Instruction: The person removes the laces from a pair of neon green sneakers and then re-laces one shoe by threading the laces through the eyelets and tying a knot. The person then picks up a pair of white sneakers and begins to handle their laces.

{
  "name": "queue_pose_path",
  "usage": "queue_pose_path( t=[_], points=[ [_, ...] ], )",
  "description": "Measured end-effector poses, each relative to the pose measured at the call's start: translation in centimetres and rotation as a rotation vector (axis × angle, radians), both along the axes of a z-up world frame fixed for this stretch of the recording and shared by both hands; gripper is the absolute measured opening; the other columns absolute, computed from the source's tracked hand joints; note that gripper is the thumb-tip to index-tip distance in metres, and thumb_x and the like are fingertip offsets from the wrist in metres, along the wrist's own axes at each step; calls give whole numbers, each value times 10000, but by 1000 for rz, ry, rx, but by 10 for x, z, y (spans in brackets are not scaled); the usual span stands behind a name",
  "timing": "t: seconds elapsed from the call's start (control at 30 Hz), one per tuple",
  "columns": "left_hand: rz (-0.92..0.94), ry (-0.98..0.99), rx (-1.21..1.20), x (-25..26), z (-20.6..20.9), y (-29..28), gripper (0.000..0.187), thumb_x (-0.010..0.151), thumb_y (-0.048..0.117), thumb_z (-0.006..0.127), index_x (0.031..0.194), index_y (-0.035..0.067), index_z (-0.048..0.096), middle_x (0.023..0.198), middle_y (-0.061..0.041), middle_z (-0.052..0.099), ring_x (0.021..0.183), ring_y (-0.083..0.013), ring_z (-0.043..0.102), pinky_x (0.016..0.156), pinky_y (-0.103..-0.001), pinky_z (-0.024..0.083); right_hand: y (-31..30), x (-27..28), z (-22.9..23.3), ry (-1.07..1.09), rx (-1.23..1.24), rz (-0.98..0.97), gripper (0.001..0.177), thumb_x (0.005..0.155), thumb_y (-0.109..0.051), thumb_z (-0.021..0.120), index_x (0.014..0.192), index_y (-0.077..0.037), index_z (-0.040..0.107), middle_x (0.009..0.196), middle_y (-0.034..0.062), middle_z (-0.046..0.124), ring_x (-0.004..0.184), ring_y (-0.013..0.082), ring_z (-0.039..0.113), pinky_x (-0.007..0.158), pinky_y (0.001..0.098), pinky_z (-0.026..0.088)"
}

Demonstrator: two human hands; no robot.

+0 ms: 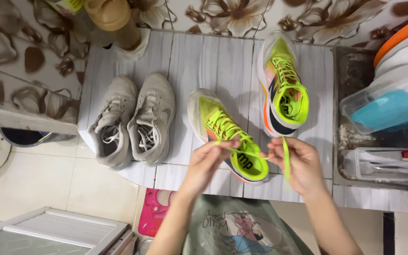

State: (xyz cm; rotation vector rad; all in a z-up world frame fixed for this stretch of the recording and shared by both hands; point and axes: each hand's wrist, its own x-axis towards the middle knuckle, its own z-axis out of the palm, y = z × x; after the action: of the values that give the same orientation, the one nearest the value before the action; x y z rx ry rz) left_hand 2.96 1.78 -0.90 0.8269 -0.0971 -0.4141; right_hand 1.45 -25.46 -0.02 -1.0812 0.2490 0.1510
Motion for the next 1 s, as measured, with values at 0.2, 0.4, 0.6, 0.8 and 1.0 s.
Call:
queue_pose_path(
  t=[0.2,0.4,0.6,0.8,1.0],
  points=[
    [207,101,198,0,-10,-84,280,1093,52,544,1335,-11,668,1126,-173,735,1003,-220,697,871,-296,543,40,6,7,-438,-1032,54,164,943,18,655,1083,27,740,996,108,764,884,197,714,807,304,555],
    [417,-546,789,-12,3,-77,299,887,-104,585,1156,-29,690,1047,-170,694,940,-313,715,843,-327,568,37,-5,33,-296,-1007,17,193,946,2,682,1137,10,647,1009,76,774,964,94,737,783,265,574],
    [386,-773,966,-11,7,-76,162,861,7,745,1022,15,735,966,-117,732,934,-271,681,803,-394,588,25,-8,60,-220,-719,15,408,920,19,686,1324,21,627,1050,59,750,909,77,672,782,256,571],
    [190,-856,1629,-14,13,-78,88,755,119,714,823,116,768,823,-38,712,943,-278,623,705,-379,540,21,-10,89,-340,-1067,102,190,867,7,760,1057,-1,757,1034,83,794,959,122,756,844,282,603],
    [326,-1012,1764,-14,12,-80,175,653,149,681,802,90,751,887,-53,694,963,-291,622,822,-429,509,31,7,82,-683,-1090,255,227,757,-12,826,969,-47,754,1035,71,764,1056,199,732,897,321,573]
  ],
)
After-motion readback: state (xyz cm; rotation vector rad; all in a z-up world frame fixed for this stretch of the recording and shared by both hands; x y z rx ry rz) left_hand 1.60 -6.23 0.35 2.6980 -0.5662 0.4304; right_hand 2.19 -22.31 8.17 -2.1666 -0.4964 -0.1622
